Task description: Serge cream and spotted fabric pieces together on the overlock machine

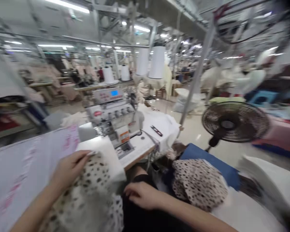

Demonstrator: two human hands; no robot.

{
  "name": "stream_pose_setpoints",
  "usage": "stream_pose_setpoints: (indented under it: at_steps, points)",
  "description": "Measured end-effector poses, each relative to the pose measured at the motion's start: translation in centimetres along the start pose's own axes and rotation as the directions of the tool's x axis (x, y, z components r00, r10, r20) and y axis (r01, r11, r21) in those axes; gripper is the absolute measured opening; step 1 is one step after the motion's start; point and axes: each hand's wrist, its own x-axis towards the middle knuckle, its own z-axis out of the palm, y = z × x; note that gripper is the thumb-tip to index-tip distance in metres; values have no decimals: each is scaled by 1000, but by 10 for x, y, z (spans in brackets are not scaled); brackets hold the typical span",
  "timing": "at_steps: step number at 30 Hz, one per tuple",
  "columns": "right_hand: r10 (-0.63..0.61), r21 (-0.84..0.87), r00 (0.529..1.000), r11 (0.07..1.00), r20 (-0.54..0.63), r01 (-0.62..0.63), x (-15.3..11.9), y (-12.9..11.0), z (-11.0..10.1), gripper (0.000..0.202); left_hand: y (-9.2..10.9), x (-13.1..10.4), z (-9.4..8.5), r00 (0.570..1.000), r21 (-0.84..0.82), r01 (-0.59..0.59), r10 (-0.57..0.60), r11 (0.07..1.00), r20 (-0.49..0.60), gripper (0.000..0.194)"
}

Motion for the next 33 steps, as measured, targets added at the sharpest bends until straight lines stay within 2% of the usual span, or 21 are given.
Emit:
stream_pose_setpoints:
  at_steps: [3, 5, 7, 8, 11, 14, 15, 17, 19, 20, 21, 23, 26, 29, 33]
  points:
    - [-100, 153, 961, 978, -259, 143, 20, -19, -18, 34, 0, -12, -8, 998, 7, 51, -51, 999, 40, 49]
    - [-118, 247, 936, 946, -332, 207, 40, -31, -17, 43, 9, -13, -8, 996, -12, 66, -65, 998, 63, 43]
    - [-128, 358, 944, 903, -303, 238, 57, -36, -8, 55, 18, -13, -10, 995, -58, 79, -75, 995, 66, 41]
    - [-130, 400, 956, 887, -264, 231, 62, -38, -2, 54, 22, -13, -13, 995, -84, 88, -84, 993, 55, 40]
    - [-137, 483, 985, 859, -104, 170, 64, -43, 6, 18, 29, -7, -24, 992, -154, 122, -125, 980, -8, 36]
    - [-152, 588, 988, 797, -23, 136, 50, -51, -7, 30, 29, 13, -25, 985, -152, 160, -168, 975, -45, 30]
    - [-144, 586, 988, 798, -47, 144, 46, -51, -15, 30, 28, 22, -22, 983, -137, 175, -181, 975, -37, 29]
    - [-126, 442, 971, 873, -204, 206, 44, -46, -29, 23, 24, 38, -10, 976, -96, 218, -217, 971, 21, 27]
    - [-161, 178, 906, 953, -393, 247, 51, -34, -36, 15, 19, 51, 3, 962, -66, 264, -258, 962, 86, 25]
    - [-199, 60, 876, 966, -439, 250, 56, -28, -36, 12, 17, 55, 8, 955, -57, 282, -275, 958, 108, 24]
    - [-234, -19, 865, 967, -443, 252, 61, -21, -35, 11, 15, 58, 13, 951, -53, 294, -286, 954, 119, 22]
    - [-269, -50, 889, 962, -371, 270, 70, -14, -25, 17, 11, 59, 16, 949, -53, 297, -288, 953, 131, 21]
    - [-256, 175, 936, 937, -243, 302, 72, -14, -6, 29, 8, 54, 11, 953, -33, 248, -238, 968, 187, 23]
    - [-227, 440, 957, 852, -179, 284, 65, -19, 9, 31, 7, 46, 3, 945, 11, 203, -199, 979, 260, 27]
    - [-207, 550, 967, 795, -152, 256, 59, -20, 17, 32, 6, 39, 2, 941, 47, 202, -207, 978, 267, 28]
